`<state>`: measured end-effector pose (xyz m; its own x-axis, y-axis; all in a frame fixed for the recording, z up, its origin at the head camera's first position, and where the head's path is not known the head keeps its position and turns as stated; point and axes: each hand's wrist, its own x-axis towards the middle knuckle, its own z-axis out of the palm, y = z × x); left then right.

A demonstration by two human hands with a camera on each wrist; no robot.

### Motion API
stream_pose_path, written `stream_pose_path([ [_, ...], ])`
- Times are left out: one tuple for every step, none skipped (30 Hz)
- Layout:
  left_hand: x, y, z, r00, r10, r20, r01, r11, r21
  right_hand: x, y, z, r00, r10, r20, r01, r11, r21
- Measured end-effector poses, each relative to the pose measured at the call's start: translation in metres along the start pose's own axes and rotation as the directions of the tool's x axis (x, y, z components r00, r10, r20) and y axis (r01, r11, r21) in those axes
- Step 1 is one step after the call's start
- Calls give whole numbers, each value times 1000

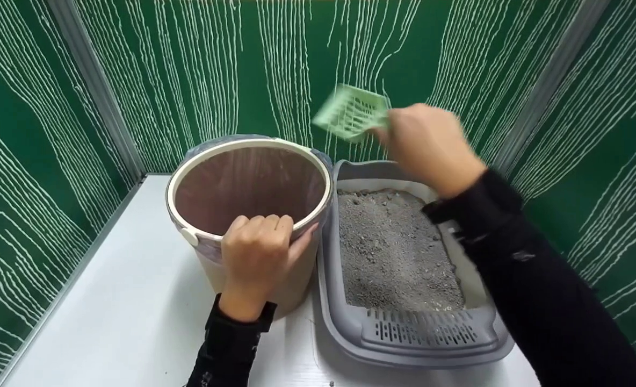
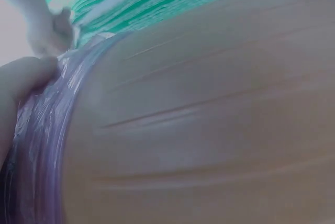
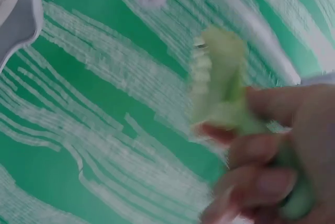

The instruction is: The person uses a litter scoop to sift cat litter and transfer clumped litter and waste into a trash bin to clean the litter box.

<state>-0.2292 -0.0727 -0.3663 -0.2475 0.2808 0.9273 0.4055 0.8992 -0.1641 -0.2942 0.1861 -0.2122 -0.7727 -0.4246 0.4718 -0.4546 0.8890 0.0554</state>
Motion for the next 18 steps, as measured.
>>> stream_pose_path([
  [0, 0, 0, 1000, -1, -2, 1, 1000, -1, -4, 9, -4, 995, 66, 73, -66, 998, -6],
  [0, 0, 0, 1000, -2, -3, 2, 1000, 0, -7, 18, -6, 981, 126, 148, -124, 992, -18],
  [0, 0, 0, 1000, -3, -4, 3, 1000, 0, -11, 26, -7, 962, 169, 212, -166, 986, -32],
  [0, -1, 0, 1000, -4, -3, 4, 1000, 1, -14, 34, -6, 937, 201, 285, -196, 980, -45],
  [0, -1, 0, 1000, -5, -3, 5, 1000, 3, -18, 41, -5, 906, 229, 356, -222, 973, -62],
  [0, -1, 0, 1000, -6, 0, 6, 1000, 6, -22, 47, -1, 871, 255, 419, -245, 966, -79],
  [0, -1, 0, 1000, -7, 1, 7, 1000, 7, -26, 52, 4, 834, 275, 478, -266, 960, -88],
  [0, -2, 0, 1000, -8, 2, 8, 1000, 8, -29, 56, 9, 790, 301, 535, -294, 951, -102],
  [0, -2, 0, 1000, -7, 3, 7, 1000, 9, -34, 60, 14, 747, 316, 584, -310, 944, -115],
  [0, -2, 0, 1000, -4, 3, 4, 1000, 10, -39, 63, 20, 702, 328, 632, -326, 937, -125],
  [0, -2, 0, 1000, -2, 2, 2, 1000, 12, -43, 65, 25, 649, 347, 677, -358, 925, -130],
  [1, -2, 0, 1000, 2, 2, -2, 1000, 13, -49, 67, 30, 607, 355, 711, -374, 917, -138],
  [1, -1, 1, 1000, 5, 0, -5, 1000, 14, -55, 70, 34, 573, 352, 740, -382, 914, -139],
  [2, -1, 1, 1000, 8, 1, -8, 1000, 16, -61, 71, 38, 538, 349, 767, -398, 908, -133],
  [2, -1, 1, 1000, 9, 0, -9, 1000, 16, -68, 72, 42, 519, 339, 785, -408, 905, -121],
  [2, -2, 1, 1000, 10, 0, -10, 1000, 16, -75, 71, 46, 506, 334, 795, -423, 900, -109],
  [2, -2, 1, 1000, 9, 1, -9, 1000, 16, -82, 71, 49, 513, 325, 794, -434, 897, -87],
  [2, -2, 0, 1000, 8, 3, -8, 1000, 17, -89, 70, 52, 529, 315, 788, -432, 899, -70],
])
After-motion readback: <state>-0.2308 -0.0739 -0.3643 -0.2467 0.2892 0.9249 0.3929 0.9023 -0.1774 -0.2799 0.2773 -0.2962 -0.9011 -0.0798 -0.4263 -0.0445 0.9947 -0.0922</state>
